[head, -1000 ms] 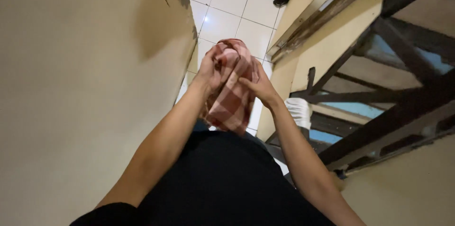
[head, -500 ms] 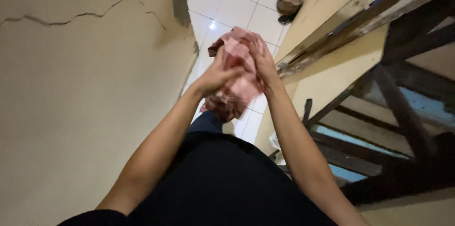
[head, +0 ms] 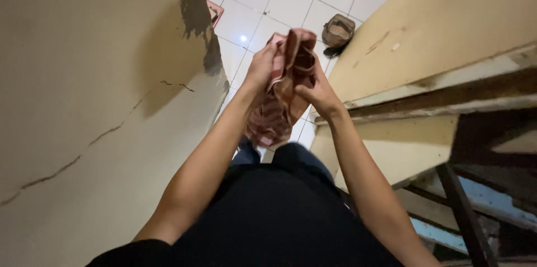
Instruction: Folding a sarong and a piece of cloth and putting them into a cupboard.
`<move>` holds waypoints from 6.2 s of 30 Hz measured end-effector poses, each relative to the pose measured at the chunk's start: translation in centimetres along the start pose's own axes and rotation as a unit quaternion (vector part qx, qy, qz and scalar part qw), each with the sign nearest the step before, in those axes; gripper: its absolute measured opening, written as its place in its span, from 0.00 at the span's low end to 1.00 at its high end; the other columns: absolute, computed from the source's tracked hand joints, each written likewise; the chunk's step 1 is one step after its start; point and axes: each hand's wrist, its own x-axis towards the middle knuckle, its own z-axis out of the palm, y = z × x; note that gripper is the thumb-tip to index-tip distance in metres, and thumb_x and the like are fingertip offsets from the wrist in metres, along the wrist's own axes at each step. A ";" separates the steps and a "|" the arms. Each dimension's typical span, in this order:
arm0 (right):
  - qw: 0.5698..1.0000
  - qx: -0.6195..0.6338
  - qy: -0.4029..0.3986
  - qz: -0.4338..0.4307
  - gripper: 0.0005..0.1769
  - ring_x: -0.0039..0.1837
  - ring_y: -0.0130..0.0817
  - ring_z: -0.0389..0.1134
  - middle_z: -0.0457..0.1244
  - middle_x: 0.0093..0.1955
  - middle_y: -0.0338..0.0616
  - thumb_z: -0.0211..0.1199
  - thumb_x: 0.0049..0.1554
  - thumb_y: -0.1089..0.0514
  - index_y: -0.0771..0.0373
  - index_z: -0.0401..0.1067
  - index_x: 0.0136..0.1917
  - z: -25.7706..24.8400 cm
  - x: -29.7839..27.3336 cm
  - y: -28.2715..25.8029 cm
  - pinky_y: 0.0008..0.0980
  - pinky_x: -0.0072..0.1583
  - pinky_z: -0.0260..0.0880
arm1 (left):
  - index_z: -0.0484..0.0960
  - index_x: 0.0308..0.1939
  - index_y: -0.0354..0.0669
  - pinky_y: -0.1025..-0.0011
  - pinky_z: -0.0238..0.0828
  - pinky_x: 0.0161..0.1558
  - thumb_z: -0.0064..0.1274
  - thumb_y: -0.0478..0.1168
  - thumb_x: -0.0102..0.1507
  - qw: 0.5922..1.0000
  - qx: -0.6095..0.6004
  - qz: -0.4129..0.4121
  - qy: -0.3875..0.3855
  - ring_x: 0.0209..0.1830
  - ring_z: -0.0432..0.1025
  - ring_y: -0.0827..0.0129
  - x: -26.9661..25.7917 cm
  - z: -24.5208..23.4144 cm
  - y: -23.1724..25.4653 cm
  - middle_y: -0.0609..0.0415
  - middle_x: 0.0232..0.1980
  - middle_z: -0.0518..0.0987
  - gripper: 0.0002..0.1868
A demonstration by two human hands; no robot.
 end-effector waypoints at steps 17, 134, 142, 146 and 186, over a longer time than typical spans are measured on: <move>0.979 -0.197 0.030 -0.044 0.32 0.66 0.35 0.65 0.62 0.69 0.50 0.66 0.59 0.62 0.65 0.58 0.73 -15.6 23.9 9.7 0.34 0.65 0.69 | 0.81 0.48 0.34 0.57 0.75 0.52 0.59 0.56 0.60 0.764 0.635 0.017 0.117 0.50 0.79 0.50 21.1 2.8 9.1 0.39 0.48 0.83 0.26; 0.993 -0.013 -0.056 0.103 0.10 0.57 0.37 0.60 0.58 0.60 0.50 0.52 0.73 0.58 0.64 0.66 0.64 -50.8 127.6 32.6 0.38 0.60 0.64 | 0.82 0.56 0.35 0.58 0.72 0.51 0.46 0.46 0.76 0.473 0.370 0.090 0.795 0.50 0.78 0.54 62.4 -35.3 47.7 0.37 0.48 0.83 0.18; 0.915 -0.122 -0.384 -0.031 0.06 0.80 0.50 0.56 0.52 0.81 0.52 0.63 0.61 0.62 0.68 0.75 0.51 -40.2 138.5 24.5 0.45 0.77 0.59 | 0.77 0.70 0.37 0.53 0.65 0.38 0.37 0.29 0.72 0.743 0.185 0.164 0.623 0.40 0.74 0.49 81.8 -29.1 54.1 0.36 0.52 0.79 0.23; 0.808 -0.130 -0.566 -0.099 0.11 0.82 0.54 0.52 0.51 0.81 0.52 0.66 0.60 0.57 0.66 0.72 0.41 -35.1 139.9 22.9 0.50 0.78 0.55 | 0.63 0.74 0.44 0.66 0.72 0.58 0.46 0.37 0.69 0.808 0.296 0.142 0.490 0.58 0.77 0.62 93.7 -22.5 59.7 0.41 0.60 0.81 0.28; 0.835 -0.174 -0.516 0.077 0.12 0.54 0.26 0.65 0.68 0.52 0.41 0.62 0.64 0.59 0.62 0.70 0.61 -8.5 149.8 30.2 0.24 0.56 0.66 | 0.77 0.46 0.38 0.72 0.72 0.39 0.40 0.37 0.74 0.765 0.124 0.314 0.548 0.35 0.73 0.74 99.9 -45.7 73.4 0.55 0.36 0.80 0.10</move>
